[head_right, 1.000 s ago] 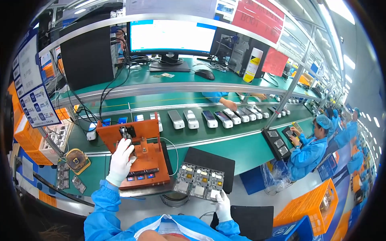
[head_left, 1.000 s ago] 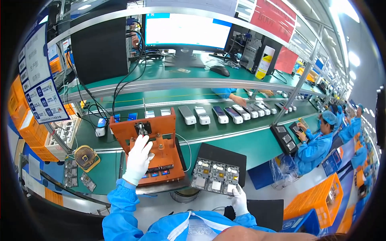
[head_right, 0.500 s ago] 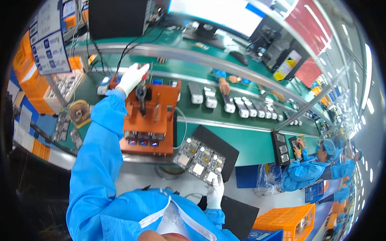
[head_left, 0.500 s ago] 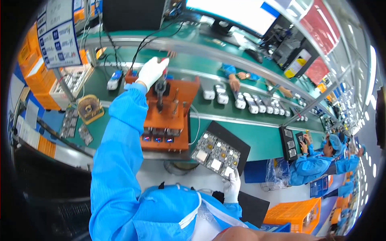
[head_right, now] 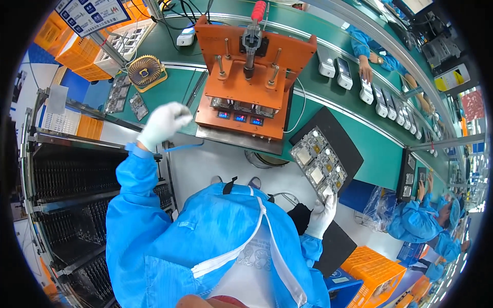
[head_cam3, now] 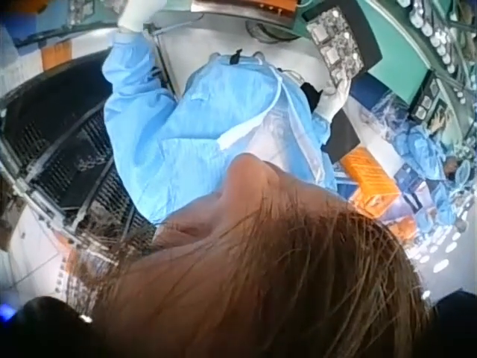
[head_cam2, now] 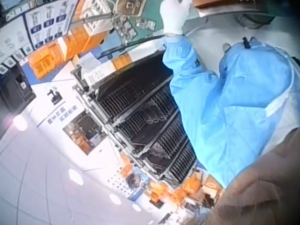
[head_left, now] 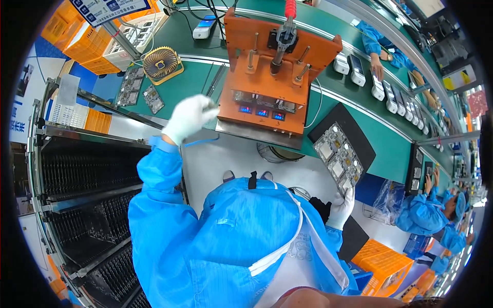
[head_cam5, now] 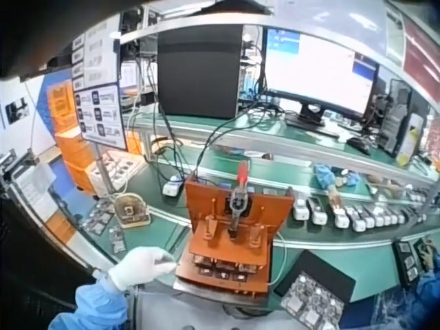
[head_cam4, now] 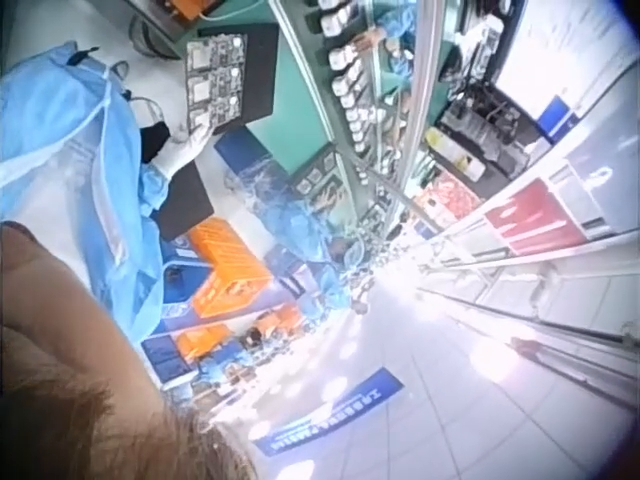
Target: The person assembles printed circuit boards by hand using a press fixture on an industrial production line.
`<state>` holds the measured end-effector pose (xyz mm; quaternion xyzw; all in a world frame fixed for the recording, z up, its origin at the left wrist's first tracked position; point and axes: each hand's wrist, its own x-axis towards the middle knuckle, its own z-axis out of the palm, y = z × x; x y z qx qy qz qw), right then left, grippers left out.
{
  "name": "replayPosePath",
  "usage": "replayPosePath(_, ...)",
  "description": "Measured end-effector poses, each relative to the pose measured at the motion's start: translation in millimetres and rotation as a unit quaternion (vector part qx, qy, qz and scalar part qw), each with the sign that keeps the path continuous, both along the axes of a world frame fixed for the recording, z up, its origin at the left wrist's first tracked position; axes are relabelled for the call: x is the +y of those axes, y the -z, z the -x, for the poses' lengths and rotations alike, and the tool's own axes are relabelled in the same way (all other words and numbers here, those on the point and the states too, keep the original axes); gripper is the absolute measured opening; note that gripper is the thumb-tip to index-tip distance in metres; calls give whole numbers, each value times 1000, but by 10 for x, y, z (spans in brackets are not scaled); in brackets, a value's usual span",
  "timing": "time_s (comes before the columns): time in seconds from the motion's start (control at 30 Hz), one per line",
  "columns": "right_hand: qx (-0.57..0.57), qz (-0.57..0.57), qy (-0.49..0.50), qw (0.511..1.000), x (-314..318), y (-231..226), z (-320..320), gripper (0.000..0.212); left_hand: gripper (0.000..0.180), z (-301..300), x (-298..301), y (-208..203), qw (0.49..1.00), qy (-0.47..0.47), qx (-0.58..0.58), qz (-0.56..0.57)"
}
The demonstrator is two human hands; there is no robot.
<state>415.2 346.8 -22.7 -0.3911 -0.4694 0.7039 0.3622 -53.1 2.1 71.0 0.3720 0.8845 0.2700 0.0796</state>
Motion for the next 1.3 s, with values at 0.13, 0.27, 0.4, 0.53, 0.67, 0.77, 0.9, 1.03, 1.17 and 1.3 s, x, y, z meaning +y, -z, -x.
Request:
replayPosePath(0.13, 3, 17, -7, 1000, 25, 76, 61, 44, 20, -119, -244, 1181, 959, 15, 148, 240)
replayPosePath(0.27, -17, 25, -11, 999, -54, -18, 145, 44, 14, -43, -188, 1906, 956, 15, 150, 252)
replayPosePath(0.4, -41, -10, -23, 999, -109, 13, 165, 44, 5, 42, -311, 2072, 967, 26, 158, 199)
replayPosePath(0.53, -62, -26, -11, 998, -225, -76, 180, 44, 3, 101, -718, 1953, 982, 40, 172, 66)
replayPosePath(0.67, -53, -26, 7, 998, -234, -125, 144, 40, 12, 27, -1217, 1895, 986, -133, 99, -28)
replayPosePath(0.77, -177, -195, -71, 962, -219, -75, 68, 37, 10, 123, -1263, 1922, 973, -223, 49, -37)
replayPosePath(0.9, -198, -314, -62, 927, -224, -26, 58, 36, 20, 460, -921, 1963, 969, -248, 22, 16)
replayPosePath(1.03, 8, 30, -8, 999, -305, -175, 189, 42, 26, 704, -360, 2006, 963, -254, -11, 84)
replayPosePath(1.17, -68, -22, 54, 996, -496, -348, 363, 45, 30, 716, -4, 1940, 956, -251, -28, 149)
replayPosePath(1.3, -38, 26, 46, 998, -459, -395, 384, 47, 32, 536, 121, 1973, 965, -246, 44, 74)
